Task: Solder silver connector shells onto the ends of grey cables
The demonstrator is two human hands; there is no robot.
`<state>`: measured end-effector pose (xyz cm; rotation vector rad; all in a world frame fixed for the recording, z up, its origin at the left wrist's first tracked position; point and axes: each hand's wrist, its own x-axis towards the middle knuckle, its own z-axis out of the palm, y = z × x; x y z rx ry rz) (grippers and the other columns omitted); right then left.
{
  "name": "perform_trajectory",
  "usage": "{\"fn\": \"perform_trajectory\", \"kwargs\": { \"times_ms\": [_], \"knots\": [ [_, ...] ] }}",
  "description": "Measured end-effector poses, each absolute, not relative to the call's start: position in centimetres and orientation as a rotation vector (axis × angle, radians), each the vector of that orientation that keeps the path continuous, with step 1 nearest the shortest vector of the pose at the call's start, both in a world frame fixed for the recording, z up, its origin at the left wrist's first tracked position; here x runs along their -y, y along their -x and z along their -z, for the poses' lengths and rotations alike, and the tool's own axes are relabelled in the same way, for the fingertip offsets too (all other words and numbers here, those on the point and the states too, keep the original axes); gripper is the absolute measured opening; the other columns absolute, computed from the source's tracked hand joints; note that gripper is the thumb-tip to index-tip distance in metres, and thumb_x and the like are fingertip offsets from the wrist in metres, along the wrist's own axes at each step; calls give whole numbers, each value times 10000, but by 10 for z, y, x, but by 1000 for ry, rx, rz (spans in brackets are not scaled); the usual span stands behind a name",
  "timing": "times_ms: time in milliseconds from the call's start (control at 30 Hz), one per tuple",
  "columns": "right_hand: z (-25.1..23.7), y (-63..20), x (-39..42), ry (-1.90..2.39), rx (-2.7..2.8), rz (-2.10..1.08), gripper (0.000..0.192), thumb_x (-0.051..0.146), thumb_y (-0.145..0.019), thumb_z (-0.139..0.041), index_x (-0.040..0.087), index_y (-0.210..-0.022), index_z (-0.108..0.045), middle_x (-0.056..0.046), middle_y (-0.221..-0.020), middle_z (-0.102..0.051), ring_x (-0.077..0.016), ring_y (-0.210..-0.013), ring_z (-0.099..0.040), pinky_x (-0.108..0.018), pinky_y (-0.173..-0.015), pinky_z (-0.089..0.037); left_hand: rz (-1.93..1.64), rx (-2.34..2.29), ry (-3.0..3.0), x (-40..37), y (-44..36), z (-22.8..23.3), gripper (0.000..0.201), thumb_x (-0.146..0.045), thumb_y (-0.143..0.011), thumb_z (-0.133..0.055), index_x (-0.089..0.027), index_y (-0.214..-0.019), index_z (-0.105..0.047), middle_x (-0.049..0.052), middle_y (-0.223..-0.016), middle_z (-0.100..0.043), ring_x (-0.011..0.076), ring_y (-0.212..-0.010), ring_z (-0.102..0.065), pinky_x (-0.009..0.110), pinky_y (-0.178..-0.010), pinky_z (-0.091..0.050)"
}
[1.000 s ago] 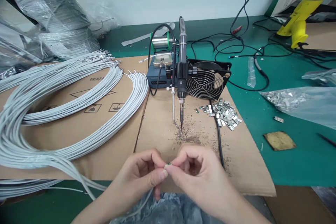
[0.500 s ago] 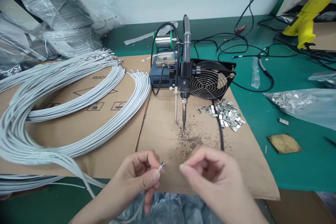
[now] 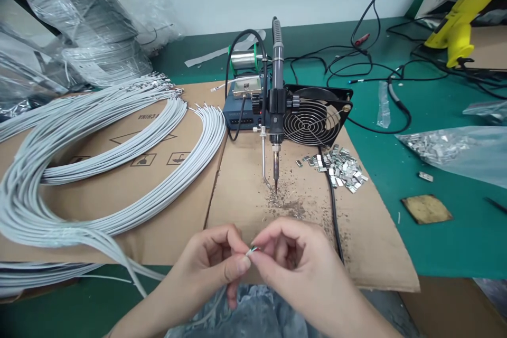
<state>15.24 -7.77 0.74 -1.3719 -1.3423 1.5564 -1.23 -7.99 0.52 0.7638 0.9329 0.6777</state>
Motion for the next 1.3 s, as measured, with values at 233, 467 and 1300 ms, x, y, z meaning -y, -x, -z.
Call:
{"fn": "perform_trajectory", "kwargs": {
  "times_ms": [233, 467, 1300],
  "knots": [
    [-3, -149, 79, 1236, 1180, -1596, 194, 240, -720, -677, 168, -569, -579, 19, -551, -523, -102, -511, -443, -200, -459, -343, -685, -937, -717, 79, 8, -3, 314, -362, -664, -716, -126, -640, -510, -50, -496, -516, 45, -366, -489, 159, -385, -451],
    [7, -130, 90, 1019, 754, -1558, 171, 220, -716, -708, 182, -579, -613, 50, -526, -480, -74, -450, -412, -180, -439, -370, -790, -909, -598, 79, 0, -4, 365, -379, -610, -756, -129, -604, -491, -49, -456, -531, 47, -350, -489, 153, -371, -449],
    [-5, -261, 6, 1777, 2232, -223, 148, 184, -803, -523, 201, -814, -670, -59, -773, -637, -212, -635, -562, -309, -566, -396, -826, -1212, -828, 70, 28, -6, 309, -398, -660, -714, -136, -634, -552, -27, -549, -572, 69, -430, -521, 172, -452, -416]
  ]
}}
